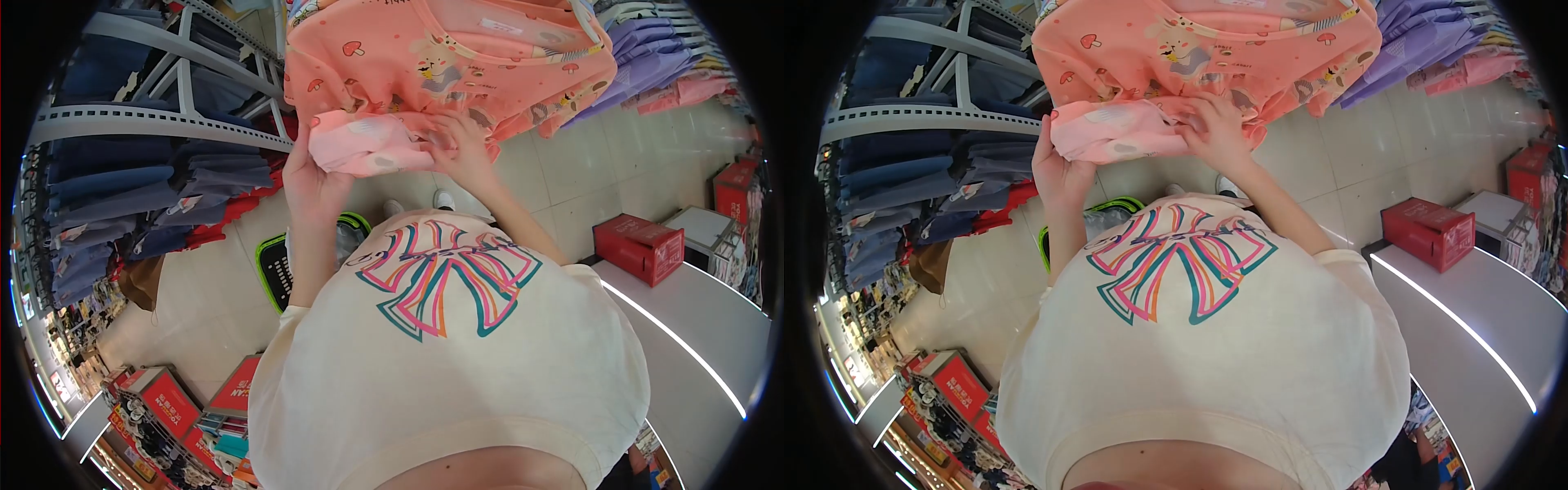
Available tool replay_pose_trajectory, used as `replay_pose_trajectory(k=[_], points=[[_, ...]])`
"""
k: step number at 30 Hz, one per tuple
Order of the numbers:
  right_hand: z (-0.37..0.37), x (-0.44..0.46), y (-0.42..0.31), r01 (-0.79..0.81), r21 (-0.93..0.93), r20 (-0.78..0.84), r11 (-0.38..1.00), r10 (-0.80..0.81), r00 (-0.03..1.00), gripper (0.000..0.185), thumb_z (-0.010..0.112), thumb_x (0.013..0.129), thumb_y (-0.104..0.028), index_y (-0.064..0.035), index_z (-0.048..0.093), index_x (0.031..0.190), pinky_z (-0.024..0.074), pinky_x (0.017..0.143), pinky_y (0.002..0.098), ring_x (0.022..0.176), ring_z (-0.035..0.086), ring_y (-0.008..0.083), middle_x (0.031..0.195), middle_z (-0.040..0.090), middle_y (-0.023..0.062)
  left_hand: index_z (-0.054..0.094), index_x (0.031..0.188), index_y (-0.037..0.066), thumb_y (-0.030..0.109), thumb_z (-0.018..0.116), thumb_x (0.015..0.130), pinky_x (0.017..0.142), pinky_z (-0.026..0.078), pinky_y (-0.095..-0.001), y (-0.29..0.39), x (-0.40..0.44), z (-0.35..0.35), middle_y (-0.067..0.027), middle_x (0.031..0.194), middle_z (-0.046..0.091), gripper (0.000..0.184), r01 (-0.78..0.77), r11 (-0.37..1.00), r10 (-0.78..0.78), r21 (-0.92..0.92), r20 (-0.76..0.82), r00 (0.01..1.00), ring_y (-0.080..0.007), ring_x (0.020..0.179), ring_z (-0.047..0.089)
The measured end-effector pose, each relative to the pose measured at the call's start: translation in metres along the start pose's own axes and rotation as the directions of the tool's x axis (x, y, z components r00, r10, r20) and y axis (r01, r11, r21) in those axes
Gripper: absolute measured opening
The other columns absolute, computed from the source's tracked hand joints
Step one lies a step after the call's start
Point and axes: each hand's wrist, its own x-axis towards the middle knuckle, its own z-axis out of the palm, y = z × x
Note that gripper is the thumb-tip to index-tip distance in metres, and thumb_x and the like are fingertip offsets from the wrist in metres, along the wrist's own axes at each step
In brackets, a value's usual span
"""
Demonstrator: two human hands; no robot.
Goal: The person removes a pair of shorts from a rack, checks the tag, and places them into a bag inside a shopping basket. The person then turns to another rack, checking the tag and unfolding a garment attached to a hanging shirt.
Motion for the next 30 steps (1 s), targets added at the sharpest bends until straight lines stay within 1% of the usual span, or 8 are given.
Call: replay_pose_trajectory(k=[4, 8, 10, 13, 19, 22, 25, 30], points=[[0.033, -0.004, 0.026, -0.01, -0.203, -0.084, 0.979, -0.008, 0.996, 0.03, 0.064, 0.065, -0.018, -0.006, 0.058, 0.091, 0.0394, 0.079, 0.0379, 0.084, 0.052, 0.0304, 0.083, 0.056, 0.0099, 0.034, 0.123, 0.002, 0.028, 0.044, 0.087, 0.1, 0.025, -0.0432, -0.007, -0.011, 0.007, -0.0114, 0.124, 0.041, 0.045, 0.047, 0.999, -0.049, 0.024, 0.073, 0.996, -0.0241, 0.115, 0.04], [0.014, -0.006, 0.063, -0.411, 0.027, 0.267, 0.911, 0.39, 0.881, 0.027, 0.057, 0.073, -0.017, -0.0033, 0.057, 0.096, 0.0418, 0.075, 0.0303, 0.08, 0.055, 0.0213, 0.084, 0.058, 0.008, 0.028, 0.129, 0.003, 0.022, 0.055, 0.081, 0.097, 0.031, -0.0399, 0.002, -0.024, 0.014, -0.0094, 0.12, 0.042, 0.059, -0.091, 0.919, 0.061, 0.384, 0.091, 0.994, -0.023, 0.114, 0.04], [-0.014, -0.001, 0.065, -0.643, 0.253, 0.331, 0.723, 0.559, 0.76, 0.024, 0.053, 0.078, -0.02, -0.0026, 0.059, 0.093, 0.0426, 0.068, 0.0229, 0.073, 0.056, 0.0128, 0.078, 0.06, 0.0044, 0.028, 0.13, 0.002, 0.025, 0.061, 0.078, 0.094, 0.034, -0.0372, 0.02, -0.035, 0.016, -0.0091, 0.115, 0.043, 0.066, -0.125, 0.677, 0.076, 0.726, 0.1, 0.992, -0.0211, 0.109, 0.042], [-0.048, -0.008, 0.077, -0.611, 0.588, 0.348, 0.531, 0.516, 0.783, 0.024, 0.049, 0.083, -0.019, -0.0013, 0.06, 0.094, 0.0427, 0.067, 0.0212, 0.077, 0.054, 0.0075, 0.085, 0.06, 0.0021, 0.03, 0.129, 0.002, 0.007, 0.064, 0.067, 0.087, 0.04, -0.0301, 0.036, -0.045, 0.023, -0.007, 0.106, 0.045, 0.071, -0.122, 0.224, 0.057, 0.967, 0.112, 0.992, -0.0176, 0.102, 0.044], [-0.091, -0.013, 0.076, -0.494, 0.811, 0.314, 0.312, 0.481, 0.818, 0.028, 0.046, 0.083, -0.017, 0.0035, 0.055, 0.101, 0.0379, 0.085, 0.0281, 0.093, 0.053, 0.0161, 0.102, 0.057, 0.0094, 0.049, 0.113, 0.0, 0.011, 0.068, 0.068, 0.077, 0.041, -0.0231, 0.045, -0.042, -0.007, -0.0037, 0.093, 0.053, 0.05, 0.086, -0.565, 0.06, 0.82, -0.063, 0.996, -0.0122, 0.089, 0.05], [-0.101, -0.013, 0.062, -0.431, 0.888, 0.32, 0.157, 0.463, 0.827, 0.029, 0.045, 0.082, -0.016, 0.0041, 0.054, 0.102, 0.0392, 0.085, 0.0302, 0.094, 0.053, 0.0187, 0.102, 0.057, 0.0116, 0.054, 0.106, 0.0, 0.018, 0.059, 0.08, 0.077, 0.041, -0.0246, 0.049, -0.034, -0.006, -0.0031, 0.088, 0.057, 0.033, 0.483, -0.21, 0.174, 0.85, -0.454, 0.874, -0.0118, 0.084, 0.052], [-0.104, -0.017, 0.066, -0.352, 0.928, 0.367, -0.12, 0.448, 0.815, 0.03, 0.043, 0.082, -0.016, 0.0038, 0.053, 0.103, 0.0406, 0.085, 0.0328, 0.095, 0.054, 0.0212, 0.102, 0.057, 0.0128, 0.055, 0.103, -0.002, 0.025, 0.049, 0.087, 0.077, 0.041, -0.0255, 0.045, -0.032, -0.01, -0.005, 0.091, 0.058, 0.032, 0.19, 0.151, 0.117, 0.97, -0.208, 0.971, -0.0115, 0.086, 0.052], [-0.109, -0.017, 0.053, -0.323, 0.877, 0.435, -0.357, 0.299, 0.849, 0.032, 0.041, 0.084, -0.019, 0.0029, 0.051, 0.105, 0.0412, 0.087, 0.038, 0.098, 0.054, 0.025, 0.105, 0.056, 0.0152, 0.053, 0.103, -0.004, 0.026, 0.042, 0.09, 0.082, 0.04, -0.0289, 0.051, -0.028, -0.019, -0.0102, 0.101, 0.057, 0.034, 0.055, 0.609, 0.146, 0.791, -0.18, 0.973, -0.0166, 0.094, 0.053]])
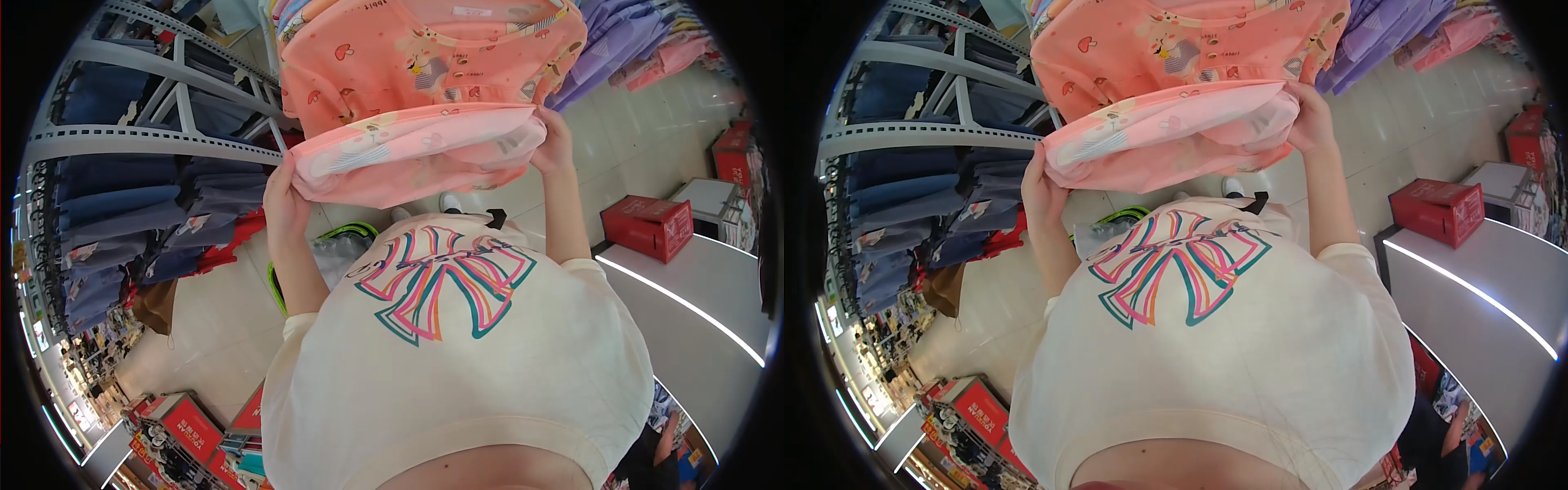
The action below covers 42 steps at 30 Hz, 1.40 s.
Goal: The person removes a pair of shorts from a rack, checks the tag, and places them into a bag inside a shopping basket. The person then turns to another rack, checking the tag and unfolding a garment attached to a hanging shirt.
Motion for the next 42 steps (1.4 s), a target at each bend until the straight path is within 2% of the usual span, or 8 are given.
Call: replay_pose_trajectory(k=[4, 14, 23, 28, 32, 37, 39, 42], points=[[0.002, -0.003, 0.004, -0.009, 0.085, 0.046, 0.996, 0.005, 0.999, 0.035, 0.039, 0.087, -0.025, 0.0019, 0.05, 0.108, 0.0409, 0.087, 0.0412, 0.1, 0.053, 0.0272, 0.106, 0.055, 0.0164, 0.05, 0.104, -0.002, 0.029, 0.04, 0.09, 0.085, 0.04, -0.0332, -0.008, 0.0, -0.005, -0.0121, 0.105, 0.055, 0.035, 0.0, 0.971, 0.022, -0.24, 0.086, 0.996, -0.021, 0.098, 0.053], [0.013, -0.004, 0.011, 0.032, 0.167, 0.096, 0.985, -0.049, 0.994, 0.035, 0.035, 0.09, -0.025, 0.0029, 0.051, 0.105, 0.0424, 0.084, 0.0394, 0.096, 0.054, 0.0266, 0.105, 0.056, 0.0162, 0.051, 0.105, 0.0, 0.034, 0.036, 0.091, 0.087, 0.038, -0.0368, -0.015, -0.005, -0.011, -0.0115, 0.108, 0.054, 0.039, 0.034, 0.945, 0.014, -0.324, 0.145, 0.989, -0.023, 0.101, 0.051], [0.043, -0.005, 0.005, -0.089, -0.492, -0.309, 0.866, -0.078, 0.948, 0.02, 0.053, 0.084, -0.022, -0.0026, 0.058, 0.083, 0.0419, 0.069, 0.026, 0.075, 0.054, 0.0112, 0.081, 0.059, 0.0037, 0.05, 0.107, 0.0, 0.037, 0.032, 0.091, 0.097, 0.028, -0.0456, -0.008, 0.0, -0.01, -0.016, 0.115, 0.049, 0.045, 0.076, 0.801, 0.021, -0.594, 0.155, 0.988, -0.0316, 0.11, 0.042], [0.025, -0.001, -0.003, -0.036, -0.796, -0.145, 0.605, -0.134, 0.98, 0.031, 0.054, 0.084, -0.026, -0.0065, 0.049, 0.06, 0.0262, 0.052, 0.0215, 0.056, 0.034, 0.005, 0.059, 0.042, -0.0057, 0.051, 0.103, 0.001, 0.04, 0.032, 0.09, 0.096, 0.029, -0.0458, -0.009, 0.007, -0.014, -0.0156, 0.114, 0.049, 0.045, 0.013, 0.785, 0.004, -0.619, 0.027, 1.0, -0.0316, 0.108, 0.043], [0.032, 0.0, -0.01, -0.025, -0.867, -0.099, 0.498, -0.124, 0.987, 0.031, 0.052, 0.085, -0.028, -0.0057, 0.053, 0.063, 0.0292, 0.051, 0.0194, 0.054, 0.038, 0.0047, 0.059, 0.047, -0.005, 0.051, 0.103, 0.001, 0.04, 0.034, 0.089, 0.095, 0.03, -0.0451, -0.004, 0.001, 0.002, -0.0145, 0.112, 0.05, 0.045, -0.072, 0.841, -0.012, -0.537, -0.151, 0.988, -0.0309, 0.106, 0.045], [0.049, 0.002, 0.0, -0.1, -0.618, -0.272, 0.78, -0.093, 0.958, 0.03, 0.047, 0.088, -0.03, -0.0027, 0.057, 0.085, 0.0442, 0.062, 0.0221, 0.065, 0.055, 0.0093, 0.077, 0.059, 0.003, 0.048, 0.107, 0.001, 0.034, 0.046, 0.087, 0.092, 0.035, -0.0402, -0.008, 0.003, -0.005, -0.0123, 0.108, 0.052, 0.039, -0.072, 0.914, 0.032, -0.4, -0.105, 0.994, -0.0264, 0.1, 0.049], [0.058, 0.005, 0.002, -0.099, -0.44, -0.302, 0.893, -0.044, 0.952, 0.031, 0.045, 0.088, -0.03, -0.0015, 0.056, 0.093, 0.048, 0.063, 0.0245, 0.07, 0.058, 0.0113, 0.082, 0.061, 0.0057, 0.047, 0.109, 0.0, 0.025, 0.053, 0.083, 0.091, 0.036, -0.0379, -0.013, 0.006, -0.004, -0.0116, 0.107, 0.053, 0.036, -0.113, 0.991, 0.125, 0.073, -0.183, 0.975, -0.0238, 0.1, 0.05], [0.076, 0.005, 0.008, -0.134, -0.158, -0.279, 0.978, 0.086, 0.957, 0.033, 0.043, 0.089, -0.03, -0.0007, 0.052, 0.099, 0.0507, 0.06, 0.0285, 0.072, 0.06, 0.0137, 0.086, 0.061, 0.0083, 0.042, 0.114, 0.0, 0.014, 0.066, 0.073, 0.093, 0.033, -0.0352, -0.015, 0.004, 0.016, -0.0117, 0.109, 0.051, 0.049, -0.102, 0.814, 0.198, 0.572, -0.107, 0.974, -0.0205, 0.106, 0.048]])
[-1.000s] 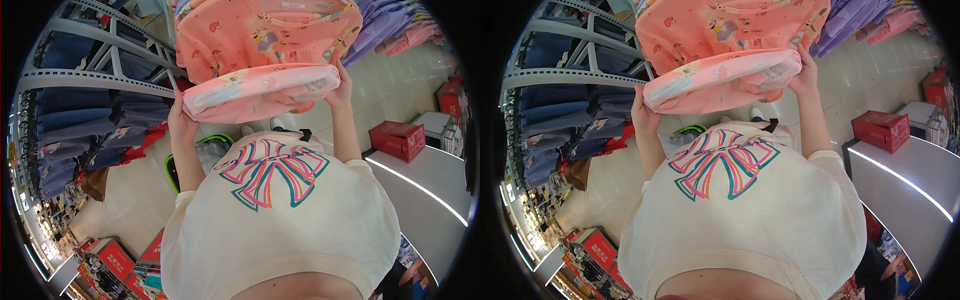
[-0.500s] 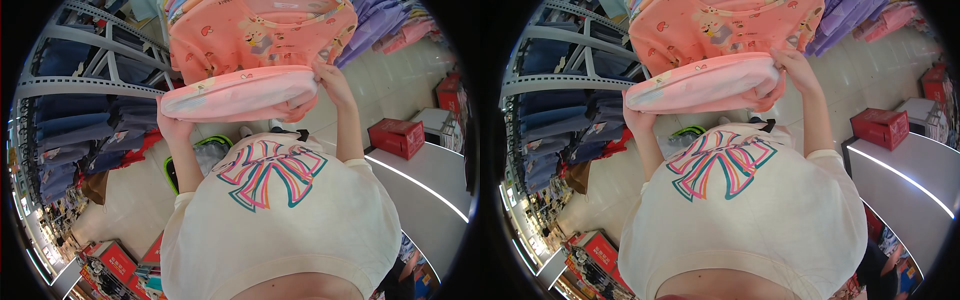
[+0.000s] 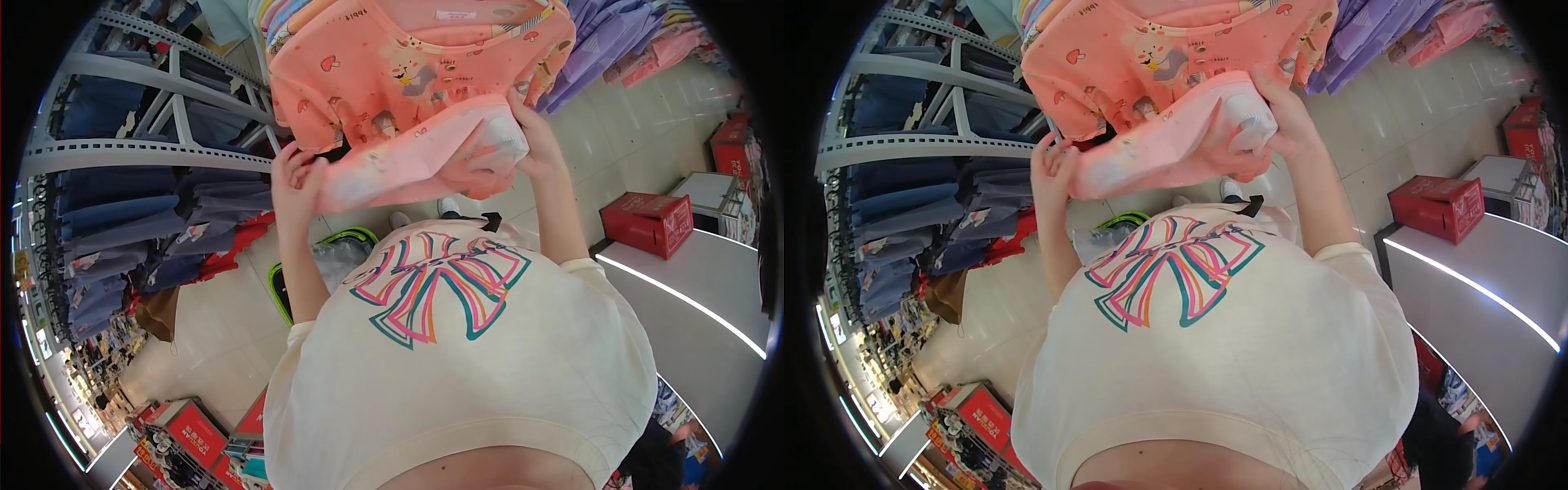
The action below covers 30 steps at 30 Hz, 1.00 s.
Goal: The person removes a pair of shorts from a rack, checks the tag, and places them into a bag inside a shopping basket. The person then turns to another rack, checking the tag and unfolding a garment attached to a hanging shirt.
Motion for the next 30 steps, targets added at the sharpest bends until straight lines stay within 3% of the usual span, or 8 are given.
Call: replay_pose_trajectory(k=[5, 12, 15, 17, 18, 21, 24, 30], points=[[0.0, 0.005, 0.021, -0.338, 0.242, 0.319, 0.909, 0.254, 0.913, 0.035, 0.043, 0.089, -0.031, -0.0004, 0.05, 0.103, 0.0505, 0.052, 0.0324, 0.072, 0.061, 0.0188, 0.089, 0.06, 0.0114, 0.034, 0.124, -0.001, 0.021, 0.074, 0.064, 0.096, 0.029, -0.0337, 0.011, -0.004, 0.053, -0.0151, 0.123, 0.041, 0.075, -0.403, 0.896, 0.322, 0.188, 0.351, 0.879, -0.0225, 0.116, 0.039], [0.027, -0.01, 0.033, -0.027, -0.004, 0.597, 1.0, 0.024, 0.802, 0.048, 0.06, 0.078, -0.026, -0.0018, 0.043, 0.116, 0.0466, 0.073, 0.0302, 0.086, 0.054, 0.0201, 0.096, 0.055, 0.0128, 0.045, 0.116, 0.001, 0.023, 0.061, 0.077, 0.092, 0.033, -0.0306, -0.021, 0.003, 0.097, -0.0119, 0.117, 0.046, 0.048, -0.433, 0.885, 0.229, 0.173, 0.648, 0.726, -0.0189, 0.107, 0.045], [0.019, -0.021, 0.025, 0.148, -0.29, 0.481, 0.946, 0.01, 0.877, 0.048, 0.066, 0.069, -0.017, -0.0004, 0.048, 0.11, 0.0449, 0.078, 0.0329, 0.098, 0.052, 0.0226, 0.11, 0.05, 0.0093, 0.052, 0.106, 0.0, 0.021, 0.049, 0.086, 0.082, 0.04, -0.0278, -0.021, 0.005, 0.09, -0.009, 0.103, 0.055, 0.029, 0.019, 0.987, -0.115, 0.162, 0.608, 0.786, -0.0165, 0.091, 0.054], [0.008, -0.023, 0.021, 0.38, -0.814, 0.413, 0.44, -0.021, 0.91, 0.044, 0.064, 0.066, -0.012, -0.0007, 0.051, 0.107, 0.0444, 0.077, 0.0331, 0.095, 0.053, 0.0233, 0.106, 0.053, 0.0099, 0.053, 0.103, -0.001, 0.021, 0.047, 0.087, 0.078, 0.043, -0.0274, -0.017, 0.005, 0.092, -0.0082, 0.096, 0.058, 0.028, 0.265, 0.936, -0.135, -0.231, 0.46, 0.878, -0.0166, 0.086, 0.056], [0.001, -0.022, 0.019, 0.396, -0.916, 0.393, 0.066, -0.052, 0.918, 0.042, 0.063, 0.065, -0.009, -0.0008, 0.053, 0.105, 0.0442, 0.077, 0.0333, 0.094, 0.054, 0.0236, 0.103, 0.054, 0.0102, 0.053, 0.101, -0.002, 0.022, 0.046, 0.088, 0.076, 0.045, -0.0272, -0.015, 0.004, 0.091, -0.0078, 0.092, 0.059, 0.028, 0.34, 0.837, -0.174, -0.429, 0.381, 0.908, -0.0167, 0.083, 0.058], [-0.04, -0.004, 0.029, 0.136, -0.913, 0.157, -0.384, -0.024, 0.987, 0.037, 0.062, 0.063, -0.009, -0.0021, 0.058, 0.099, 0.044, 0.074, 0.0323, 0.086, 0.056, 0.0242, 0.092, 0.057, 0.0106, 0.054, 0.1, -0.003, 0.025, 0.049, 0.086, 0.077, 0.046, -0.0312, -0.016, 0.011, 0.082, -0.0114, 0.097, 0.059, 0.031, 0.572, 0.533, -0.271, -0.624, 0.514, 0.814, -0.0208, 0.086, 0.058], [-0.059, 0.003, 0.034, -0.07, -0.977, -0.049, -0.2, -0.109, 0.993, 0.032, 0.06, 0.066, -0.013, -0.0021, 0.06, 0.096, 0.0432, 0.07, 0.0306, 0.075, 0.056, 0.0224, 0.078, 0.058, 0.0107, 0.054, 0.101, 0.0, 0.026, 0.049, 0.086, 0.08, 0.046, -0.0348, -0.019, 0.011, 0.083, -0.0126, 0.101, 0.058, 0.031, 0.582, 0.401, -0.2, -0.708, 0.552, 0.809, -0.0232, 0.089, 0.057], [-0.093, 0.0, 0.012, 0.078, -0.917, 0.006, 0.391, -0.183, 0.983, 0.022, 0.055, 0.078, -0.02, -0.0013, 0.061, 0.086, 0.0441, 0.059, 0.03, 0.064, 0.058, 0.0149, 0.075, 0.061, 0.0057, 0.048, 0.11, 0.001, 0.034, 0.047, 0.085, 0.087, 0.041, -0.0411, -0.004, 0.017, 0.063, -0.0133, 0.106, 0.055, 0.041, 0.351, 0.38, -0.027, -0.856, 0.37, 0.929, -0.0273, 0.099, 0.053]])
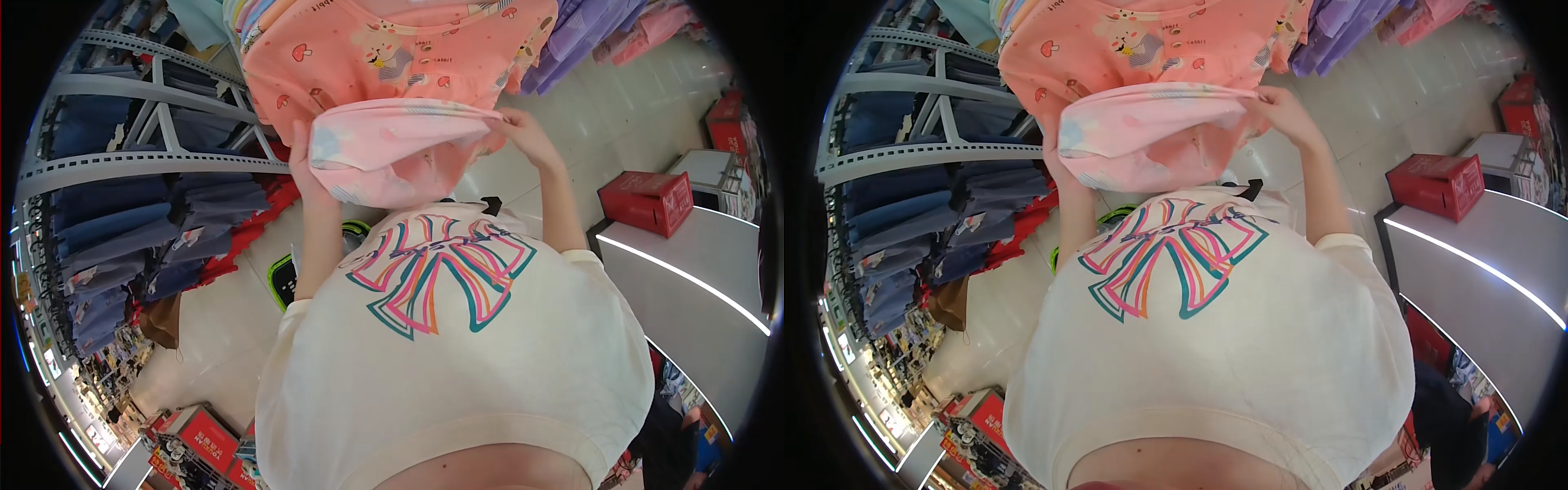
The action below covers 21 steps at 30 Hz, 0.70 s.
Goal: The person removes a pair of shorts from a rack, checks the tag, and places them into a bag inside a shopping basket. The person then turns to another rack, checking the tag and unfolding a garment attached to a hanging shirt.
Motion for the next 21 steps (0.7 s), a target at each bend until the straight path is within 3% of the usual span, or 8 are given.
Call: replay_pose_trajectory(k=[3, 6, 9, 10, 13, 16, 18, 21], points=[[-0.011, -0.006, -0.013, 0.011, 0.18, -0.02, 0.984, -0.007, 1.0, 0.03, 0.052, 0.084, -0.029, -0.0011, 0.06, 0.092, 0.0407, 0.059, 0.0239, 0.069, 0.052, 0.0063, 0.076, 0.059, 0.0008, 0.046, 0.113, 0.0, 0.031, 0.046, 0.085, 0.09, 0.038, -0.043, 0.006, 0.0, 0.005, -0.0154, 0.111, 0.051, 0.042, -0.106, 0.994, 0.106, 0.001, -0.017, 0.994, -0.0296, 0.103, 0.05], [-0.017, -0.001, -0.008, 0.009, 0.572, 0.002, 0.82, -0.012, 1.0, 0.032, 0.051, 0.085, -0.028, 0.0021, 0.057, 0.092, 0.0445, 0.053, 0.0233, 0.065, 0.057, 0.0103, 0.075, 0.059, 0.0031, 0.043, 0.116, 0.0, 0.031, 0.042, 0.086, 0.091, 0.036, -0.0423, 0.008, 0.003, 0.004, -0.0163, 0.116, 0.048, 0.044, -0.118, 0.99, 0.126, 0.083, -0.104, 0.987, -0.0297, 0.105, 0.047], [-0.013, 0.009, -0.008, 0.029, 0.749, -0.049, 0.662, 0.012, 0.999, 0.035, 0.049, 0.086, -0.031, 0.0002, 0.054, 0.101, 0.046, 0.064, 0.0237, 0.075, 0.057, 0.0089, 0.084, 0.06, 0.0036, 0.042, 0.116, -0.002, 0.029, 0.04, 0.086, 0.091, 0.036, -0.0416, 0.007, 0.001, -0.001, -0.0175, 0.116, 0.048, 0.044, -0.091, 0.989, 0.102, 0.118, -0.089, 0.991, -0.0298, 0.105, 0.047], [-0.016, 0.011, -0.005, -0.012, 0.793, 0.024, 0.61, -0.012, 1.0, 0.035, 0.048, 0.086, -0.031, -0.0001, 0.053, 0.102, 0.0463, 0.066, 0.0248, 0.077, 0.057, 0.01, 0.087, 0.06, 0.0045, 0.043, 0.116, -0.003, 0.029, 0.04, 0.086, 0.091, 0.036, -0.0414, 0.007, 0.001, -0.004, -0.018, 0.115, 0.048, 0.043, -0.085, 0.989, 0.093, 0.122, -0.063, 0.994, -0.0299, 0.105, 0.048], [-0.02, 0.013, -0.006, -0.101, 0.879, 0.14, 0.466, -0.049, 0.989, 0.036, 0.045, 0.088, -0.031, -0.0012, 0.049, 0.108, 0.0471, 0.071, 0.0284, 0.084, 0.057, 0.0134, 0.096, 0.058, 0.0069, 0.046, 0.112, -0.004, 0.024, 0.041, 0.084, 0.089, 0.038, -0.0406, 0.01, 0.001, -0.012, -0.018, 0.11, 0.051, 0.039, -0.116, 0.98, 0.137, 0.161, -0.124, 0.983, -0.0296, 0.1, 0.051], [-0.011, 0.007, -0.02, -0.107, 0.924, 0.119, 0.367, -0.01, 0.993, 0.037, 0.042, 0.089, -0.031, -0.0024, 0.046, 0.112, 0.0477, 0.074, 0.0328, 0.091, 0.056, 0.0168, 0.106, 0.054, 0.0083, 0.048, 0.108, -0.004, 0.02, 0.042, 0.081, 0.087, 0.04, -0.0397, 0.018, -0.002, -0.03, -0.0173, 0.106, 0.054, 0.037, -0.11, 0.989, 0.103, 0.098, 0.075, 0.992, -0.029, 0.096, 0.053], [-0.012, 0.002, -0.027, -0.143, 0.938, 0.165, 0.317, -0.044, 0.985, 0.038, 0.039, 0.09, -0.032, -0.0033, 0.043, 0.115, 0.0475, 0.076, 0.035, 0.096, 0.055, 0.0188, 0.112, 0.051, 0.0087, 0.049, 0.106, -0.004, 0.02, 0.042, 0.078, 0.087, 0.041, -0.0388, 0.027, -0.002, -0.046, -0.0171, 0.104, 0.055, 0.038, -0.089, 0.99, 0.082, 0.112, 0.069, 0.994, -0.0289, 0.095, 0.054], [-0.018, -0.002, -0.029, -0.289, 0.888, 0.388, 0.358, -0.244, 0.889, 0.039, 0.037, 0.09, -0.033, -0.0046, 0.041, 0.118, 0.0475, 0.077, 0.0363, 0.099, 0.054, 0.0202, 0.114, 0.05, 0.0089, 0.05, 0.106, -0.004, 0.022, 0.044, 0.076, 0.087, 0.041, -0.0384, 0.028, -0.003, -0.044, -0.0172, 0.105, 0.055, 0.04, -0.023, 0.997, 0.018, 0.068, 0.072, 0.997, -0.029, 0.095, 0.054]])
